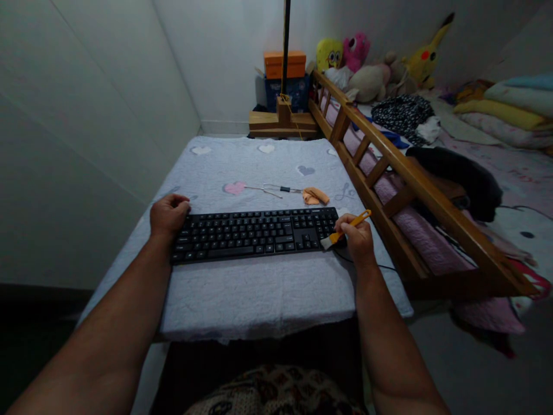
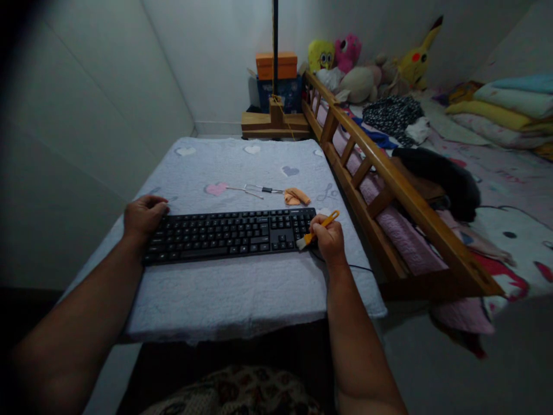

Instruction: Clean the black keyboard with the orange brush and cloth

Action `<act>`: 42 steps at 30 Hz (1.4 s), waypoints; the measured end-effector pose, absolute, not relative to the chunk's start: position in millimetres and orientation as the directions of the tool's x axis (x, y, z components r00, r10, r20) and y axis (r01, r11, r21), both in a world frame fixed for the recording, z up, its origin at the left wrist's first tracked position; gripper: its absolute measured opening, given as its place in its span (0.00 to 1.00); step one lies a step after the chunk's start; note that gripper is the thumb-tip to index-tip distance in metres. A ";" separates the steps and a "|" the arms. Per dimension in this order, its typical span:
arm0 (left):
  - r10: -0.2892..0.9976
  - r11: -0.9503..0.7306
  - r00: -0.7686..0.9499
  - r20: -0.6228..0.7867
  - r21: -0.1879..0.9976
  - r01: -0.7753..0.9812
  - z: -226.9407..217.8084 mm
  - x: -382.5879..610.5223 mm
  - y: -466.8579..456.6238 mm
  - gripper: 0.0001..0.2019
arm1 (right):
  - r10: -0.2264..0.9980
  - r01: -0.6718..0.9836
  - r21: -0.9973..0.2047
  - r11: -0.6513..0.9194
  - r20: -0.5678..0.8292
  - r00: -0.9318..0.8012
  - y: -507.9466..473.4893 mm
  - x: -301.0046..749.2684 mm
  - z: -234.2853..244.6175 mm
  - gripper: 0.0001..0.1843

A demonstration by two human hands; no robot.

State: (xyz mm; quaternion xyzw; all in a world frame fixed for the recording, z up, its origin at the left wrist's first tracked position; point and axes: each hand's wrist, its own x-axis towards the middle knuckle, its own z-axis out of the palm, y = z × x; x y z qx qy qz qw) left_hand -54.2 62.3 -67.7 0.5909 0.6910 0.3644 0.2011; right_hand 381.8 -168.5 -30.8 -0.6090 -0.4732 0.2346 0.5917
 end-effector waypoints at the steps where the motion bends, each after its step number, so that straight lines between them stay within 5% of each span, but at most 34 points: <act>1: 0.963 0.032 -0.219 0.155 0.743 0.669 -67.7 -54.3 62.2 0.15 | 0.854 0.305 -0.942 0.142 0.272 0.443 -168.9 383.1 -31.7 0.10; 12: 0.962 0.027 -0.221 0.162 0.746 0.665 -67.4 -54.0 62.7 0.14 | 0.716 0.346 -0.920 0.183 0.366 0.595 -173.9 391.9 -26.7 0.10; 21: 0.961 0.044 -0.232 0.150 0.745 0.666 -62.5 -50.0 60.5 0.12 | 0.819 0.319 -0.939 0.129 0.283 0.500 -171.2 386.7 -32.3 0.10; 30: 0.960 0.039 -0.233 0.152 0.756 0.654 -63.3 -50.4 60.3 0.12 | 0.639 0.536 -0.839 0.092 0.463 0.614 -178.5 405.3 -32.8 0.10; 34: 0.961 0.032 -0.227 0.156 0.754 0.656 -65.7 -52.1 61.7 0.12 | 0.595 0.468 -0.871 0.149 0.457 0.661 -176.6 407.2 -33.9 0.10; 42: 0.965 0.041 -0.222 0.140 0.755 0.654 -65.7 -52.7 61.5 0.13 | 0.772 0.352 -0.916 0.192 0.362 0.523 -169.5 383.8 -26.9 0.11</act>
